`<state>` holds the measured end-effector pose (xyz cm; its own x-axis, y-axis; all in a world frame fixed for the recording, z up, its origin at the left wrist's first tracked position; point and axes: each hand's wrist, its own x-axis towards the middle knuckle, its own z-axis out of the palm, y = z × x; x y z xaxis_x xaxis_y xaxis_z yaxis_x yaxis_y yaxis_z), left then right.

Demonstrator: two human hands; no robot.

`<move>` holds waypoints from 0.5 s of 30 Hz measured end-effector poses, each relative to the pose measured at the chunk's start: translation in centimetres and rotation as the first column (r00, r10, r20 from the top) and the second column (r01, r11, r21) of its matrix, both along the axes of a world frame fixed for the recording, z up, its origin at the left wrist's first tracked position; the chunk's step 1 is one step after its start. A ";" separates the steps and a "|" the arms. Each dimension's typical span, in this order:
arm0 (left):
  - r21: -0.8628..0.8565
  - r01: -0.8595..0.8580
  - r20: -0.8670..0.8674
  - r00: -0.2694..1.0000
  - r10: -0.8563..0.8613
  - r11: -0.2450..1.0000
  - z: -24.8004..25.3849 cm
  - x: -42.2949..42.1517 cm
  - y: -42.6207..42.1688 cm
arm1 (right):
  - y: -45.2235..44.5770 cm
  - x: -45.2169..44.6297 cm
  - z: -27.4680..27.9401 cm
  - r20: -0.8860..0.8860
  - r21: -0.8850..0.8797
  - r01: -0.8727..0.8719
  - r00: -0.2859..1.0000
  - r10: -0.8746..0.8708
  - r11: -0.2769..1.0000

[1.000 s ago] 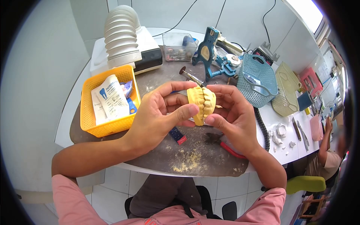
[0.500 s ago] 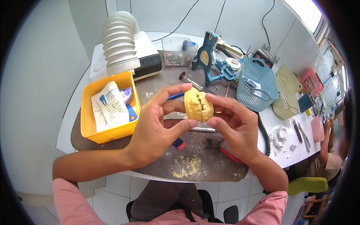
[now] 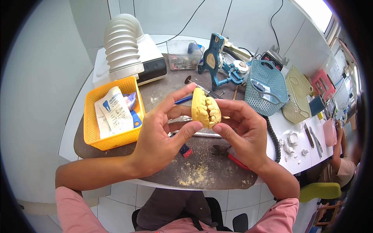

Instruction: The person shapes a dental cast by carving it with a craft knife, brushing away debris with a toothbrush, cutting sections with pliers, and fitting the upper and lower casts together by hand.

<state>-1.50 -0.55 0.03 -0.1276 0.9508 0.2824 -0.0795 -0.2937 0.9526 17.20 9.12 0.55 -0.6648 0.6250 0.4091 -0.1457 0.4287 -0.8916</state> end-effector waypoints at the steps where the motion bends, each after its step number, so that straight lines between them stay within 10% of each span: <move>1: 0.000 0.000 -0.001 1.000 0.000 1.000 0.0 -0.1 0.0 | 0.0 0.0 0.0 0.000 0.034 0.013 1.000 -0.013 0.999; 15: -0.029 -0.004 0.022 1.000 0.005 1.000 0.2 -0.1 0.0 | 0.1 0.2 0.0 0.001 0.085 -0.003 1.000 0.003 0.996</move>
<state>-1.61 -0.51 0.22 -0.1381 0.9580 0.2513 -0.0996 -0.2659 0.9588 17.41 9.27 0.60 -0.6668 0.5862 0.4602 -0.1464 0.5025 -0.8521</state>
